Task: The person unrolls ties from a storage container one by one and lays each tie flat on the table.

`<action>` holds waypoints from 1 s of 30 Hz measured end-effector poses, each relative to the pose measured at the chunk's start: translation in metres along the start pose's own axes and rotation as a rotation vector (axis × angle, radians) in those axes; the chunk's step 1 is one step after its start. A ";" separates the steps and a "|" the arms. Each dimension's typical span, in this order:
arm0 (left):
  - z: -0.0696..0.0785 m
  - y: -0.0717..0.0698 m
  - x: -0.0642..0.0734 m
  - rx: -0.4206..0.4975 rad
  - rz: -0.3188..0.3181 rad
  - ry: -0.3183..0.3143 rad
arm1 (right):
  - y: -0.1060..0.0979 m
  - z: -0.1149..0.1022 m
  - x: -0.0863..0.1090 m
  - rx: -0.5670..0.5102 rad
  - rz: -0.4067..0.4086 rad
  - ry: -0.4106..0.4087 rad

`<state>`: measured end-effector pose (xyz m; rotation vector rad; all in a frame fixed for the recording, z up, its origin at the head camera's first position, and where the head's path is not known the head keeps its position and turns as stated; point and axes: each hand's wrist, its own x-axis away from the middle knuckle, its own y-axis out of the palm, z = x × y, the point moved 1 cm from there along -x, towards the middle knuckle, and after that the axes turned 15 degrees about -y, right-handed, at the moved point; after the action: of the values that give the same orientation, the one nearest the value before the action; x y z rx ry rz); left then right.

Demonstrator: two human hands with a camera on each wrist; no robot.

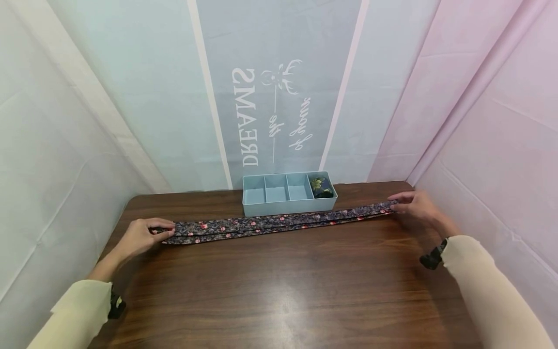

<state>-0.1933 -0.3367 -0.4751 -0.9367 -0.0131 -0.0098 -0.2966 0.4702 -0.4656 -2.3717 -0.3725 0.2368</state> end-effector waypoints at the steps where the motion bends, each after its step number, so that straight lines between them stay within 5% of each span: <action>1: 0.000 0.001 0.000 -0.001 -0.001 -0.002 | 0.001 0.001 -0.001 0.000 0.000 0.005; 20: -0.002 0.010 -0.001 -0.059 0.027 0.046 | 0.017 0.000 -0.003 0.077 0.022 -0.023; 30: -0.004 0.013 -0.001 -0.086 0.032 0.068 | 0.019 0.003 -0.004 0.235 0.022 -0.069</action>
<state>-0.1945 -0.3317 -0.4881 -1.0217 0.0657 -0.0129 -0.2970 0.4569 -0.4805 -2.1411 -0.3316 0.3535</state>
